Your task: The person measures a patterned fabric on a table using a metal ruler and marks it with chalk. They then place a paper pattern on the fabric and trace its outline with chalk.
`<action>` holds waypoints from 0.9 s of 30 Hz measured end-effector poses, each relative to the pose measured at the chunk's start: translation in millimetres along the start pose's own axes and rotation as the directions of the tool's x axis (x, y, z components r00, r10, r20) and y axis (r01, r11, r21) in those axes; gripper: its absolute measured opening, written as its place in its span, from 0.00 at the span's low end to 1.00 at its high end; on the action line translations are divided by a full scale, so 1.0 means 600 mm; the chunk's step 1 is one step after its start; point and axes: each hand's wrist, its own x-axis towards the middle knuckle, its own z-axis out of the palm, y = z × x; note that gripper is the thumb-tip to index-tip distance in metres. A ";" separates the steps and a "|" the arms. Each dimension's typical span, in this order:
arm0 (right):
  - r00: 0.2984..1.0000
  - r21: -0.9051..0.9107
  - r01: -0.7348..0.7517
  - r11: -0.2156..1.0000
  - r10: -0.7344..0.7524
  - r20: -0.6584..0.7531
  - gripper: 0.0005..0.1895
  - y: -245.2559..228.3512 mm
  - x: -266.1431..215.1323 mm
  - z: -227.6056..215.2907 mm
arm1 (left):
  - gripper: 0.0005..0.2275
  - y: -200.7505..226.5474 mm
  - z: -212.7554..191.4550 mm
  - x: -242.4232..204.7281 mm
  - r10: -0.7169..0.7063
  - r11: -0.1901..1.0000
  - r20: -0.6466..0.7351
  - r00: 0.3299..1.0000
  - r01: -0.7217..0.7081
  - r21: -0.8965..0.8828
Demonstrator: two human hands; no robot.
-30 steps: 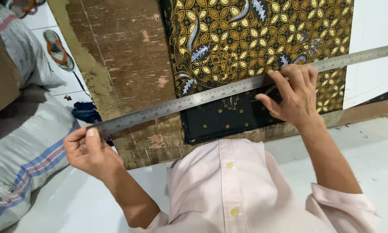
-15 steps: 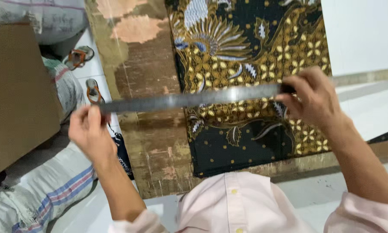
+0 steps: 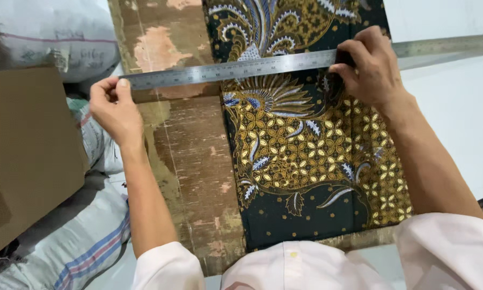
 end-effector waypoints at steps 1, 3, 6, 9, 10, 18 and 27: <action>1.000 0.015 -0.003 1.000 0.003 0.009 0.20 0.000 -0.006 -0.001 | 0.06 0.005 -0.004 -0.006 -0.002 0.999 -0.002 1.000 0.002 -0.054; 1.000 0.043 -0.006 0.999 0.005 0.024 0.21 -0.011 -0.032 -0.007 | 0.05 0.020 -0.027 -0.037 0.003 1.000 0.003 1.000 -0.003 0.023; 0.993 0.024 -0.051 0.998 0.048 0.110 0.23 -0.035 -0.075 -0.008 | 0.05 0.035 -0.048 -0.086 -0.095 0.988 -0.007 0.995 0.095 0.125; 0.996 -0.074 0.005 0.997 0.001 0.084 0.23 -0.048 -0.099 0.004 | 0.07 0.041 -0.043 -0.117 0.107 0.912 -0.026 0.994 -0.088 0.400; 0.998 -0.070 -0.016 0.997 0.020 0.067 0.24 -0.049 -0.105 0.007 | 0.08 0.043 -0.038 -0.124 0.234 0.838 -0.003 0.972 -0.200 0.508; 0.965 -0.113 -0.264 0.958 0.260 -0.044 0.23 -0.035 -0.171 0.014 | 0.09 0.033 -0.029 -0.145 -0.066 0.988 -0.031 0.997 0.070 0.135; 0.938 -0.001 -0.327 0.945 0.324 -0.123 0.23 -0.031 -0.183 0.037 | 0.08 0.007 -0.031 -0.160 -0.210 0.974 -0.097 0.973 0.200 -0.105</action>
